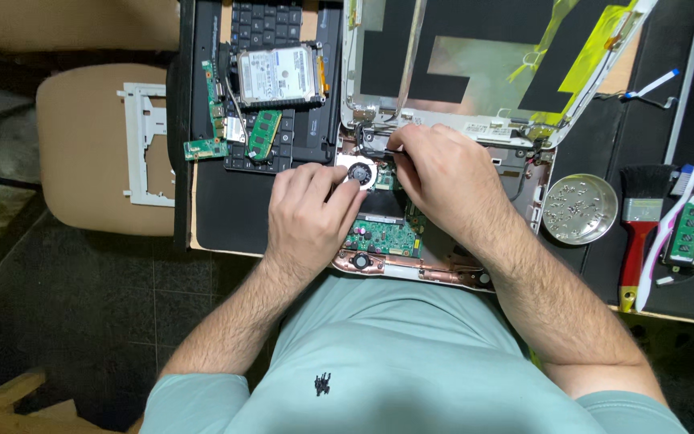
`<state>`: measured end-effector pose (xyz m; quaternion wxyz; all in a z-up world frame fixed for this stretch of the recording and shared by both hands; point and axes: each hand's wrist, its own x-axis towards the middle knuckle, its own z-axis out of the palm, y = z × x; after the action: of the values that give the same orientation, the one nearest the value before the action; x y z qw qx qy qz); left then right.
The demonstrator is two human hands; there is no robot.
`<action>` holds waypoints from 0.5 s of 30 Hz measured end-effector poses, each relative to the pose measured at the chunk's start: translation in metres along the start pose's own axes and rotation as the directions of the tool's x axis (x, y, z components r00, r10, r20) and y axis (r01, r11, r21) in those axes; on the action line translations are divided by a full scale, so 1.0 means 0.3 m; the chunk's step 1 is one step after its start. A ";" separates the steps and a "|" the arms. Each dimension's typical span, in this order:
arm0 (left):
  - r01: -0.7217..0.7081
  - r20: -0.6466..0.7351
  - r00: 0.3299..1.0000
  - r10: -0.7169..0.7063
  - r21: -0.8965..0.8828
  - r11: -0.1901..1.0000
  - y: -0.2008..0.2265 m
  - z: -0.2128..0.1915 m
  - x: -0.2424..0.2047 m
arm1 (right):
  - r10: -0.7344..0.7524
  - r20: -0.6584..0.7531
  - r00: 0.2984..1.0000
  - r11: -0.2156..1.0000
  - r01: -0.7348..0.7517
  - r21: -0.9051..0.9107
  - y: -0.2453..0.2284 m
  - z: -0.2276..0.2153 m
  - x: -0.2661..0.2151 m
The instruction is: The person places a motherboard into a laptop chassis and secures it with screws using a screwdriver. They then install a cooling fan and connect its cable to the motherboard.
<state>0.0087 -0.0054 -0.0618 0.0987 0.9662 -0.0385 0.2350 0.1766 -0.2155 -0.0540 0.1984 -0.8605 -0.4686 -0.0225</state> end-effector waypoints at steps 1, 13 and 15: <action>-0.004 -0.004 1.000 0.004 0.000 1.000 0.002 -0.010 0.013 | 0.001 -0.004 1.000 1.000 -0.001 -0.004 0.000 -0.002 0.003; -0.063 -0.038 0.997 0.064 0.004 0.998 0.000 0.021 0.018 | -0.004 0.027 1.000 1.000 0.003 0.031 -0.002 -0.009 0.011; -0.035 -0.033 0.999 0.035 0.005 0.999 0.004 0.024 0.010 | 0.000 0.031 1.000 0.999 -0.002 0.043 -0.003 -0.011 0.011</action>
<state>0.0144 -0.0082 -0.0664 0.0931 0.9616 -0.0533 0.2526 0.1781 -0.2134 -0.0500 0.2095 -0.8566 -0.4716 0.0012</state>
